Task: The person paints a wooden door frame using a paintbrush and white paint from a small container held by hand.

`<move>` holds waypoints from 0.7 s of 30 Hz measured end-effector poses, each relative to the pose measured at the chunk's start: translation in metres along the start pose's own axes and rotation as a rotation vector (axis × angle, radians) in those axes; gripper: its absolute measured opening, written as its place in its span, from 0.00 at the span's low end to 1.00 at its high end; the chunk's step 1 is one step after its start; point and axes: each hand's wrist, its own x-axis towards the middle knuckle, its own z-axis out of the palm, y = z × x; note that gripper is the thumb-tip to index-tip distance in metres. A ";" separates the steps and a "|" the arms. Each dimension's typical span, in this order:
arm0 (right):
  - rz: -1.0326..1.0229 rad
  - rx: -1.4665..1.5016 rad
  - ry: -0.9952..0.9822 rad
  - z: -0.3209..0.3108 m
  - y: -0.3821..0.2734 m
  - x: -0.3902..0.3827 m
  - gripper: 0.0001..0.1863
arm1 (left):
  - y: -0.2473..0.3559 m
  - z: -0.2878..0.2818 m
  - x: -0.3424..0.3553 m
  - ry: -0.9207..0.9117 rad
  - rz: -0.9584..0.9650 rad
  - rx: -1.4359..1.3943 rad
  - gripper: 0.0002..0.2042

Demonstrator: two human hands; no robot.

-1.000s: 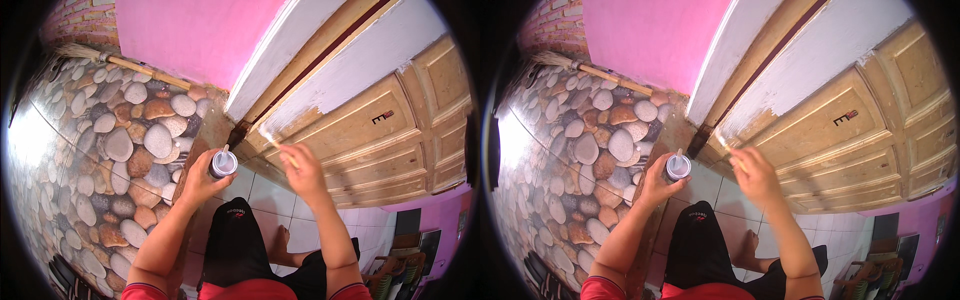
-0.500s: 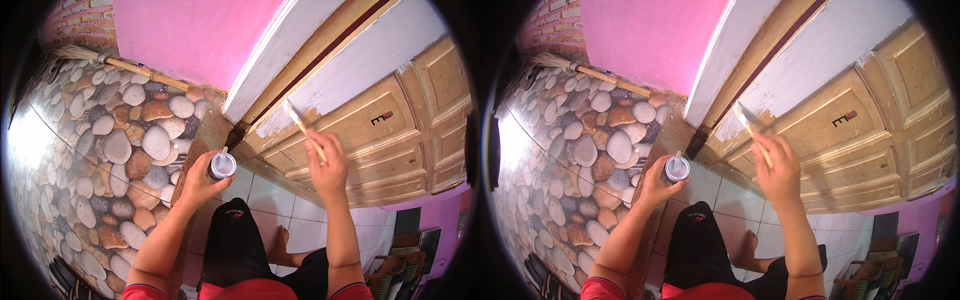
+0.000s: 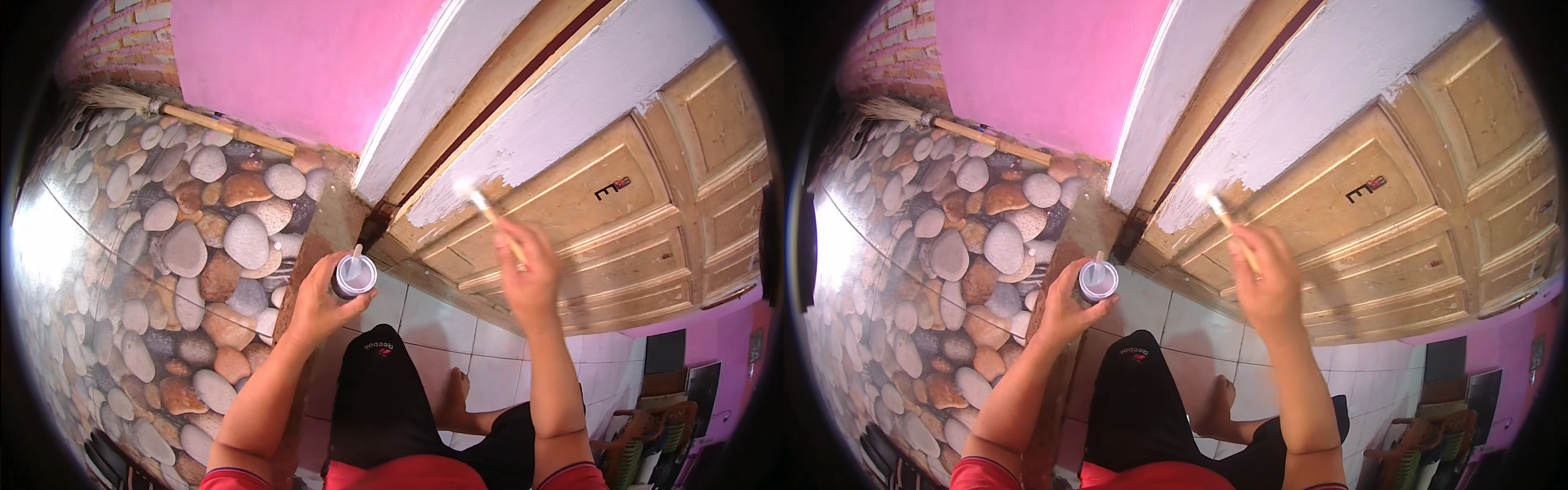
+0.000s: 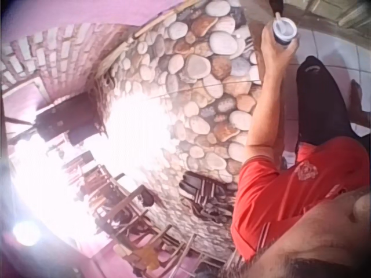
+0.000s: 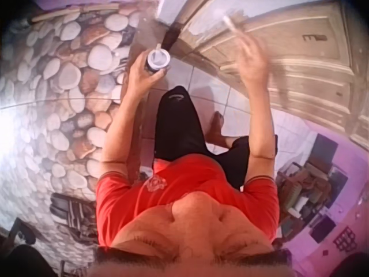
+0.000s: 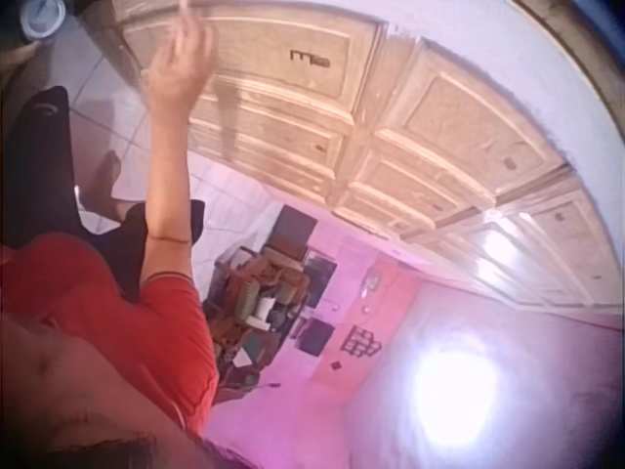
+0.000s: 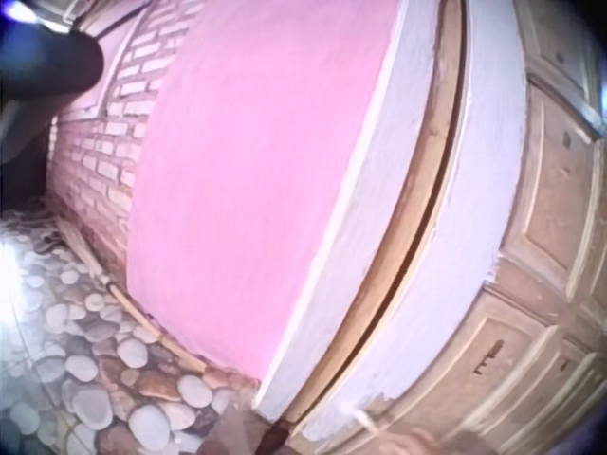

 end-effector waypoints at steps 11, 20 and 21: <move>-0.025 0.054 -0.219 0.012 -0.004 -0.016 0.13 | 0.002 0.005 0.001 -0.010 0.001 -0.018 0.32; -0.143 -0.105 0.102 -0.062 -0.032 0.035 0.14 | 0.000 0.002 -0.001 -0.004 0.013 0.011 0.33; -0.143 -0.101 0.104 -0.063 -0.030 0.027 0.14 | 0.000 0.002 -0.001 -0.011 -0.002 -0.010 0.32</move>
